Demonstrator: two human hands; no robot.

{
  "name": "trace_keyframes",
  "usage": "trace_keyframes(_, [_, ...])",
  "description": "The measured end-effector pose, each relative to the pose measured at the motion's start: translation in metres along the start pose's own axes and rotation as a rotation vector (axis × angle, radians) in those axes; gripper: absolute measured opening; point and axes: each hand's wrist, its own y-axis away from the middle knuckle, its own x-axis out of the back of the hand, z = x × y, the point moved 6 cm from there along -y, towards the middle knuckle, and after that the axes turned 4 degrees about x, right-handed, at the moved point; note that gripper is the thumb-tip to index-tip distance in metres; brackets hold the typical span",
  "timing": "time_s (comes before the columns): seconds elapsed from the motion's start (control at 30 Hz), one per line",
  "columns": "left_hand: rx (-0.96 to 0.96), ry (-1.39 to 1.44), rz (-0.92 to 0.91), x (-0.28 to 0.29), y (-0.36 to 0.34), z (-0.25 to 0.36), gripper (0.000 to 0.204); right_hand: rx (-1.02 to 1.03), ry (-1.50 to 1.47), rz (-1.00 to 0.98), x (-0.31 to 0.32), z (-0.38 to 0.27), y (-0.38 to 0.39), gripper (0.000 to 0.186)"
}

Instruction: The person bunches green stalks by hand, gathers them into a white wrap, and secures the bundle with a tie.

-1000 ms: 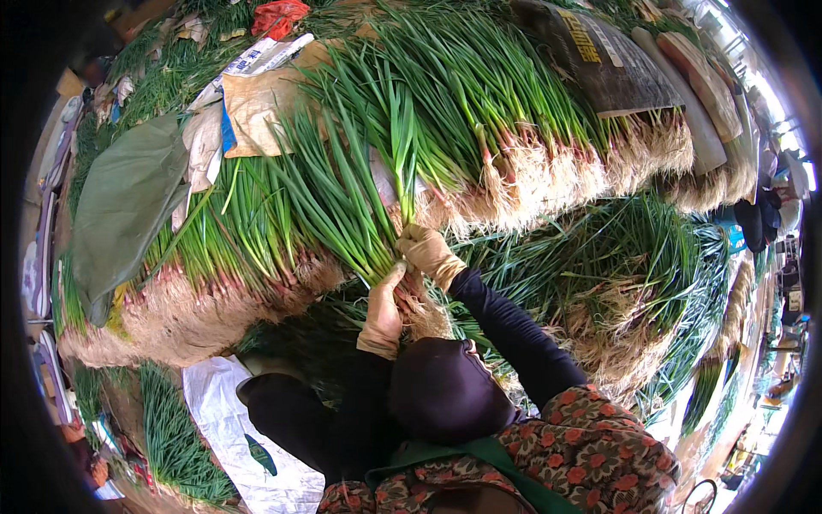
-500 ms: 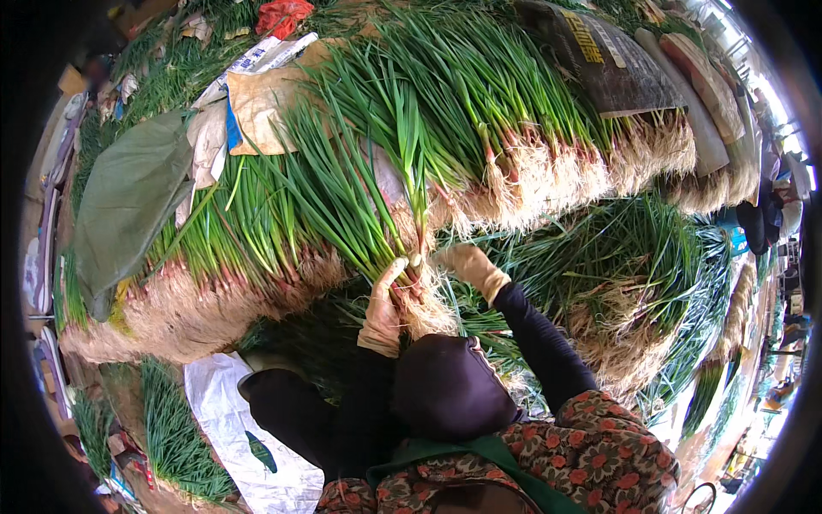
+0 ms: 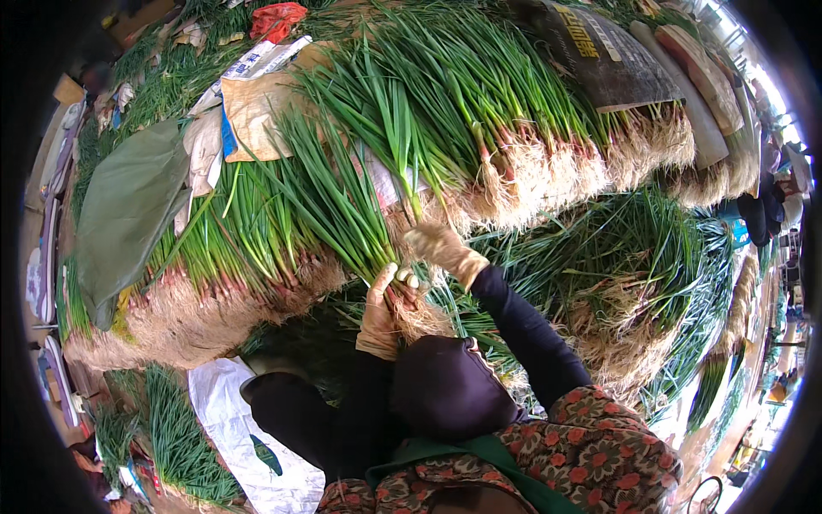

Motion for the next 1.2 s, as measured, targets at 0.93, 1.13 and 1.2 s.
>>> trace_keyframes(0.93, [0.009,-0.151,0.123,-0.006,0.024,0.024,0.028,-0.594,-0.236,0.019,-0.056,-0.011,-0.001,0.017])
trace_keyframes(1.13, [-0.169,0.249,-0.234,-0.036,0.007,0.03,0.032,0.127,0.809,-0.482,-0.046,0.021,0.044,0.025])
trace_keyframes(1.2, [-0.123,0.283,-0.082,-0.027,0.006,0.026,0.037,-0.034,0.787,-0.444,-0.03,0.053,0.054,0.034])
